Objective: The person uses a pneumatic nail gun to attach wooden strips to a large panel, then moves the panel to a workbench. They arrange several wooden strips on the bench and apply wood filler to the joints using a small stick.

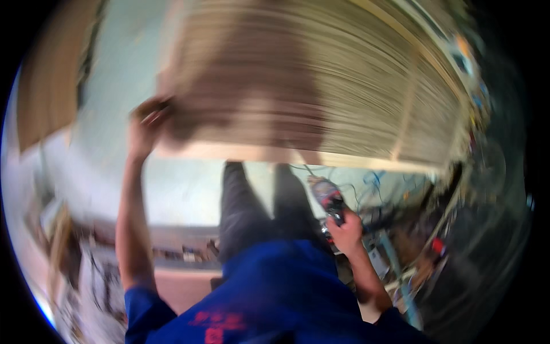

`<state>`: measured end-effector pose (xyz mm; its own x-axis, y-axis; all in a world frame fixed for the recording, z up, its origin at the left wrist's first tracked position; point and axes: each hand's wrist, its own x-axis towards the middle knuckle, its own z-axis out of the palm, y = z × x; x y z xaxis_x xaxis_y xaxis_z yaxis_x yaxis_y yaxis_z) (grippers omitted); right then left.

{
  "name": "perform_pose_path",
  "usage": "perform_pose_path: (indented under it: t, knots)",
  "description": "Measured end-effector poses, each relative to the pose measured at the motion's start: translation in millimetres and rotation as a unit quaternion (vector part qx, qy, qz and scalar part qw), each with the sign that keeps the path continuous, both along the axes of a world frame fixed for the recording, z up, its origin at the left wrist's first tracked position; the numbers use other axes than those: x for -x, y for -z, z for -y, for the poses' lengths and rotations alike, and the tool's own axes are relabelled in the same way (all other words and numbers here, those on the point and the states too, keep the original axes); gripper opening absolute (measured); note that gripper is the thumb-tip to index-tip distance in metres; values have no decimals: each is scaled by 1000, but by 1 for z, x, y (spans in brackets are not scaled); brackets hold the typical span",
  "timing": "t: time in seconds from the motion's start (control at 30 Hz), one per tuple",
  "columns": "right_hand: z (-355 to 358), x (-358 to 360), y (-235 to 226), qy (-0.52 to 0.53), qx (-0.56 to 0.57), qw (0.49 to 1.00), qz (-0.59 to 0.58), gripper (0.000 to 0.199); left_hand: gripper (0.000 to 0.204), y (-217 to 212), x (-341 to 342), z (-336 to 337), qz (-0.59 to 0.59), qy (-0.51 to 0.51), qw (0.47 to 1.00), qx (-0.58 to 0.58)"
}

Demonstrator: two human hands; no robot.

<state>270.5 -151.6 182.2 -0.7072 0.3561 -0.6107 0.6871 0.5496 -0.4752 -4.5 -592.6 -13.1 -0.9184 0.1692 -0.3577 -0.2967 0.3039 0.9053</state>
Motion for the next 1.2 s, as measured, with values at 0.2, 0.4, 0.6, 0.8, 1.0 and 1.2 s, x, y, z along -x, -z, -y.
perform_pose_path:
  t: [0.2, 0.4, 0.6, 0.8, 1.0, 1.2]
  knots:
    - [-159, -35, 59, 123, -124, 981, -83, 18, 43, 54, 18, 16, 43, -83, 989, 114]
    - [-260, -104, 109, 196, -202, 951, -126, 39, 47, 43, 15, 48, 90, -252, 952, 148]
    - [-305, -108, 129, 150, -171, 959, -167, 44, 48, 21, 24, 30, 135, -268, 936, 183]
    - [-327, -95, 130, 113, -160, 961, -195, 43, 45, 18, 23, 20, 139, -294, 926, 192]
    - [-338, -89, 135, 128, -109, 969, -181, 37, 43, 11, 23, 17, 139, -298, 924, 193]
    - [-343, -78, 131, 129, -92, 974, -161, 31, 44, 6, 22, 12, 145, -293, 925, 196]
